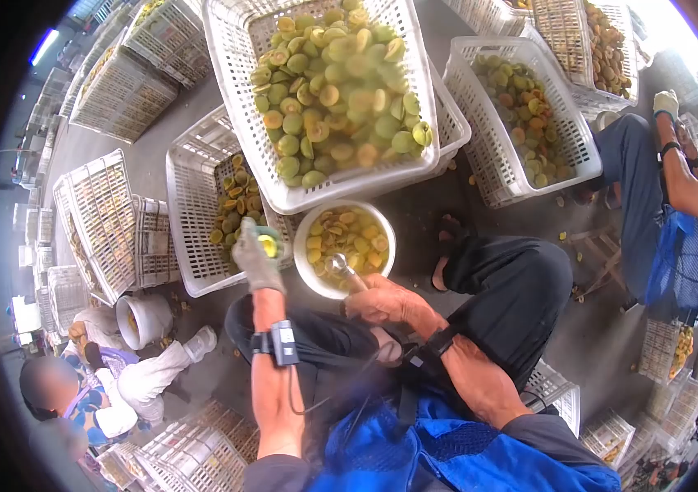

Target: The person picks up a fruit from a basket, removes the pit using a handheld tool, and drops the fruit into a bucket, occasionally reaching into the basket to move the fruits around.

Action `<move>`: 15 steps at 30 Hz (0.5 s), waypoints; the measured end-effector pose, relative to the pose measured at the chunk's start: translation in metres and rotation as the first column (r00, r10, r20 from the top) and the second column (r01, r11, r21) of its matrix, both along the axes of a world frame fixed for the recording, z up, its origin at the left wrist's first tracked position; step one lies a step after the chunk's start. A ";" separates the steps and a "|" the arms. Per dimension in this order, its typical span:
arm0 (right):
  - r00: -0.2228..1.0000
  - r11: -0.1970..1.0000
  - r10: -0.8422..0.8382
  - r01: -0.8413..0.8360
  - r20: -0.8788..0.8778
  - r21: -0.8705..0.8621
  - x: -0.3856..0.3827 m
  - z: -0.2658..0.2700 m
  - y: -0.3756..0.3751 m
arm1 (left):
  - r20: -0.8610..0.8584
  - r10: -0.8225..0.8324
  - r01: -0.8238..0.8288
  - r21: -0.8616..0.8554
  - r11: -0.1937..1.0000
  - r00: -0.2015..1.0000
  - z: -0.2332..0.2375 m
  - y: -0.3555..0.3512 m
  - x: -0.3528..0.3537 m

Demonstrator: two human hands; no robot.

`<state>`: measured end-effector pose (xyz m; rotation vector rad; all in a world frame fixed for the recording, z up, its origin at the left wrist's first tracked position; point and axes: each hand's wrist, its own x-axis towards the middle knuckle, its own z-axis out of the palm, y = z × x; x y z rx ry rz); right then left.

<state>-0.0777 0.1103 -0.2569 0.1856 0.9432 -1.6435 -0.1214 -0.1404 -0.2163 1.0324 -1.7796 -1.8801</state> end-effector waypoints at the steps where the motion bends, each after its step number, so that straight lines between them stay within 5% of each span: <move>1: 0.999 0.999 -0.027 0.029 0.036 -0.034 -0.002 -0.005 0.001 | -0.050 -0.067 0.057 -0.180 0.982 0.996 -0.010 -0.029 0.001; 3: 0.996 0.989 -0.079 0.083 0.043 -0.119 -0.007 -0.003 0.005 | -0.139 -0.028 -0.043 -0.480 0.876 0.990 -0.018 -0.060 -0.004; 5: 0.991 0.979 -0.133 0.136 0.031 -0.152 -0.012 0.000 0.009 | -0.141 0.036 -0.079 -0.314 0.946 0.989 -0.010 -0.062 -0.007; 6: 0.988 0.977 -0.155 0.156 0.016 -0.143 -0.012 0.003 0.012 | -0.110 0.023 -0.063 -0.378 0.924 0.994 -0.014 -0.061 -0.011; 10: 0.969 0.968 -0.237 0.230 -0.064 -0.097 -0.022 0.011 0.028 | -0.008 -0.252 0.205 -0.556 0.806 0.968 -0.006 0.009 -0.033; 12: 0.946 0.958 -0.285 0.284 -0.156 -0.033 -0.029 0.018 0.037 | 0.122 -0.408 0.414 -0.472 0.778 0.905 -0.004 0.046 -0.049; 14: 0.892 0.937 -0.326 0.349 -0.315 0.019 -0.034 0.024 0.047 | 0.085 -0.454 0.454 -0.340 0.824 0.887 -0.006 0.091 -0.073; 15: 0.855 0.922 -0.340 0.384 -0.391 0.040 -0.037 0.025 0.052 | 0.015 -0.553 0.502 -0.439 0.745 0.833 -0.007 0.106 -0.089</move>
